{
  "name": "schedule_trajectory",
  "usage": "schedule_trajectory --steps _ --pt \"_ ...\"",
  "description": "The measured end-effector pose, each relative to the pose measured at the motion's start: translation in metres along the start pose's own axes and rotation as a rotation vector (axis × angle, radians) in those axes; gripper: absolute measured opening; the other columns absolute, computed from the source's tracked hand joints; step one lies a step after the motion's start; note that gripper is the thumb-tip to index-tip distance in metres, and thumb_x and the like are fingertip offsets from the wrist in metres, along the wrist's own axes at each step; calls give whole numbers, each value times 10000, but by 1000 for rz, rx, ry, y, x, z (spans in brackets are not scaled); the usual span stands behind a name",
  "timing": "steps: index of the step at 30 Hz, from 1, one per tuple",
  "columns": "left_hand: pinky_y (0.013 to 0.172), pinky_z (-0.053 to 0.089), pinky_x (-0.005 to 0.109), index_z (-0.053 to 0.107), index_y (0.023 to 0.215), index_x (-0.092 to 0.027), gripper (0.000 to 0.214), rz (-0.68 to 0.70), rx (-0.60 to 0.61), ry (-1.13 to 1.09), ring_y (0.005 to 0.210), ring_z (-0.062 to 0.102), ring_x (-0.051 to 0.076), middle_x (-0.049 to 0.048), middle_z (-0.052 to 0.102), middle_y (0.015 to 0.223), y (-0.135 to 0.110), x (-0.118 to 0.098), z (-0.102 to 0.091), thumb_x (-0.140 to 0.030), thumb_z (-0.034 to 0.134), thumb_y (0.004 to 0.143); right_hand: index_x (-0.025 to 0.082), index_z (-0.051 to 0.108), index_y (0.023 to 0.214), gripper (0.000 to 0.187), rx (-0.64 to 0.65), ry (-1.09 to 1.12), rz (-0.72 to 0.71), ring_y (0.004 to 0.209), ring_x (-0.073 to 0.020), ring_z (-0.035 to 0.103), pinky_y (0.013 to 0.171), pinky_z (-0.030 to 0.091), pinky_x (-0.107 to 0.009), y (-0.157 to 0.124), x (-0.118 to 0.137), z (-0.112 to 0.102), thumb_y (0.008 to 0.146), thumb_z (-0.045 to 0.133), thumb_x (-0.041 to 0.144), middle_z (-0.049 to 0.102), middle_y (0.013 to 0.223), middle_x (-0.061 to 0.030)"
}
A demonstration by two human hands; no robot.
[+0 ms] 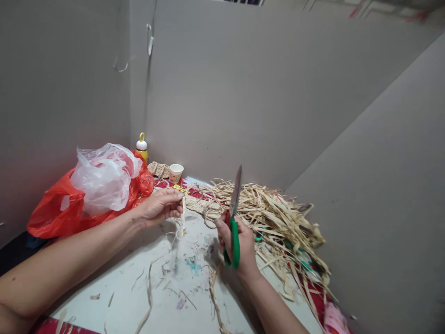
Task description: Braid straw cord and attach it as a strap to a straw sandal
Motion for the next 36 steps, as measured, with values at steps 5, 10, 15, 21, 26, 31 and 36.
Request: schedule_trajectory --steps 5,10,15,21,26,31,36 --pt "525 494 179 593 706 -114 245 57 0 171 498 598 88 28 649 585 -5 13 13 -313 734 724 206 495 805 333 204 510 253 363 -86 415 369 343 -222 -15 5 32 753 667 486 537 527 63" --pt "592 500 231 589 713 -128 264 134 23 340 546 588 100 8 630 615 -15 22 29 -372 664 782 199 506 803 310 321 523 353 364 -82 413 368 337 -206 -28 15 49 701 720 399 544 494 66" --pt "702 487 276 629 828 -146 261 380 -144 612 695 603 141 23 643 734 -12 -6 13 -403 579 828 184 515 788 273 291 453 330 387 -72 414 372 351 -202 -21 26 35 673 703 345 644 614 11" --pt "959 389 367 614 1177 -171 503 387 -103 999 1159 515 283 113 617 1226 7 -9 -4 -373 673 720 194 513 858 300 265 554 262 448 -100 485 403 355 -203 -15 29 15 703 703 366 642 632 10" --pt "656 447 253 739 841 -149 225 166 195 975 688 614 183 42 718 755 17 23 16 -324 623 759 197 535 820 289 226 585 190 428 -99 482 399 370 -210 -9 44 1 691 720 377 642 611 13" --pt "615 405 214 735 884 -140 224 110 223 921 627 572 131 32 710 728 17 22 22 -281 593 784 184 584 759 242 98 649 127 456 -119 530 412 407 -215 1 66 -29 632 741 315 625 554 6" --pt "666 423 224 721 971 -155 279 47 216 763 686 612 138 42 725 778 14 17 23 -281 675 726 183 613 772 150 -39 748 36 499 -102 543 471 438 -211 10 75 -71 666 706 234 580 568 27"
Point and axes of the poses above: each hand's wrist, its own y-axis towards the middle knuckle, its own z-axis out of the palm, x = y × z, the point moved 7 cm from there along y, towards the middle knuckle
